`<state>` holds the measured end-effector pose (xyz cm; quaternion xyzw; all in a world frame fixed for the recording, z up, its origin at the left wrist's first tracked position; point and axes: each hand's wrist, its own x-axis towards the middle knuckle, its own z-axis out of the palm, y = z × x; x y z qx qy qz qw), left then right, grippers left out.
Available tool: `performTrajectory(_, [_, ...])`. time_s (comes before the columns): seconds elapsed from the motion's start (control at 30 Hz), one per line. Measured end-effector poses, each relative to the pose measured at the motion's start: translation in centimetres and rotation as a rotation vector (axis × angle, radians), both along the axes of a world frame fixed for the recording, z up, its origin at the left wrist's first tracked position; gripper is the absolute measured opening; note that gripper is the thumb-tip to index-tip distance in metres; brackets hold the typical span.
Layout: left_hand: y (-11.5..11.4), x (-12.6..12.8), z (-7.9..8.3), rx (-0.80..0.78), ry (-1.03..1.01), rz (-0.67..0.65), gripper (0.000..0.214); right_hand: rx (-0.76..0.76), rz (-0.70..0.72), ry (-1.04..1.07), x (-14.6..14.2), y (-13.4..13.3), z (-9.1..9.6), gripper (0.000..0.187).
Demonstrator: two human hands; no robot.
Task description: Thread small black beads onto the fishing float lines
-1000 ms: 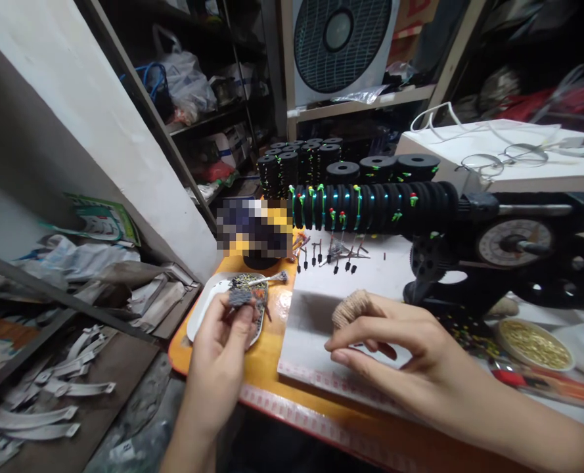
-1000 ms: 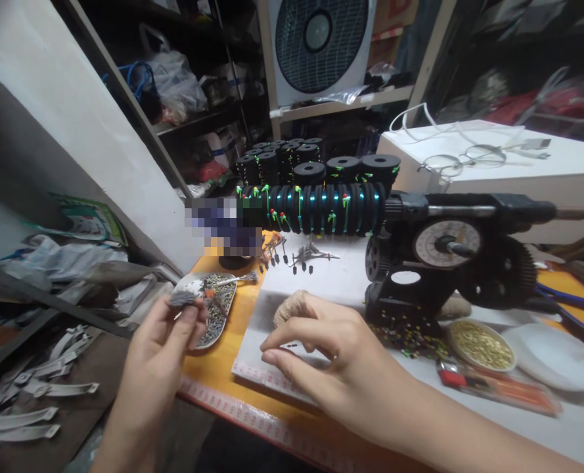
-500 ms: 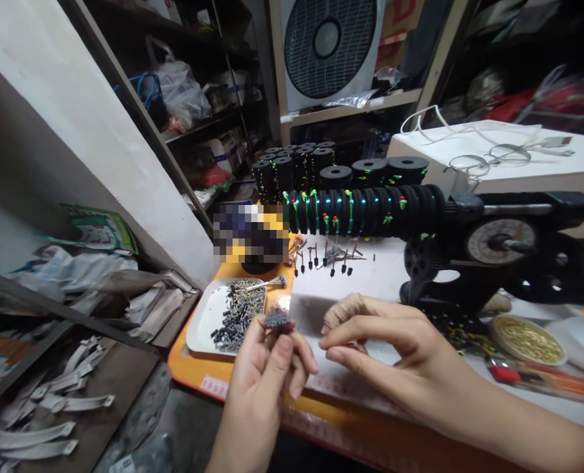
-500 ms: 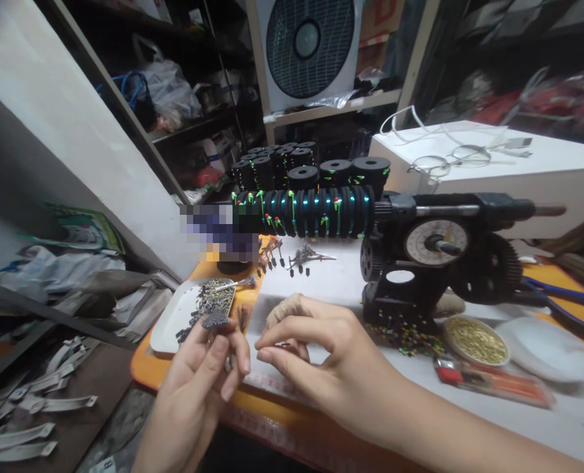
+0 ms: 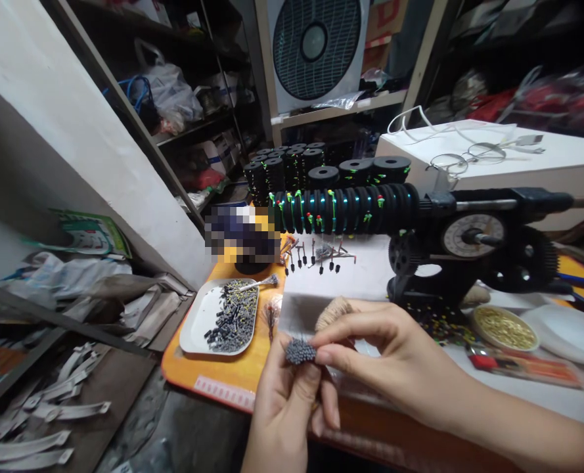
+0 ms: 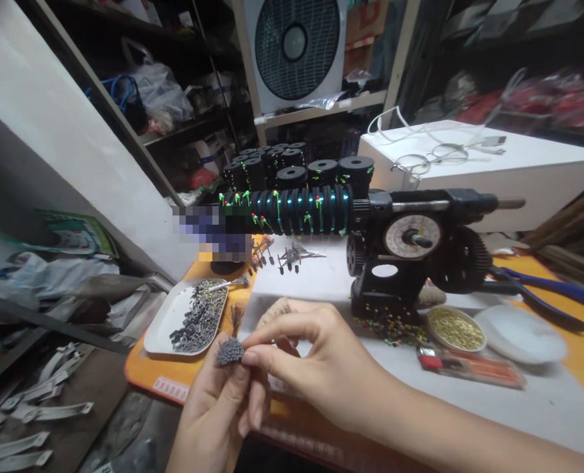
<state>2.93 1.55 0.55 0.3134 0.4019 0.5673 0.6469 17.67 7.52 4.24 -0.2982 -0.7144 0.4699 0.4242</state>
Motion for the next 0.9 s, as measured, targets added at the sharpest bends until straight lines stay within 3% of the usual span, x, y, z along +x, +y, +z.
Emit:
performTrajectory(0.27, [-0.2, 0.2, -0.1, 0.026, 0.09, 0.023, 0.037, 0.05, 0.006, -0.012, 0.1, -0.2, -0.2, 0.013])
performTrajectory(0.47, [-0.7, -0.1, -0.5, 0.043, 0.306, 0.073, 0.038, 0.135, 0.007, -0.043, 0.0, -0.5, -0.4, 0.012])
performTrajectory(0.77, [-0.8, -0.3, -1.1, 0.043, 0.334, 0.069, 0.034, 0.09, 0.037, 0.024, -0.1, -0.5, -0.4, 0.013])
performTrajectory(0.9, [-1.2, -0.4, -1.4, 0.051, 0.447, 0.152, 0.031, 0.19, 0.011, 0.008, -0.1, -0.5, -0.8, 0.016])
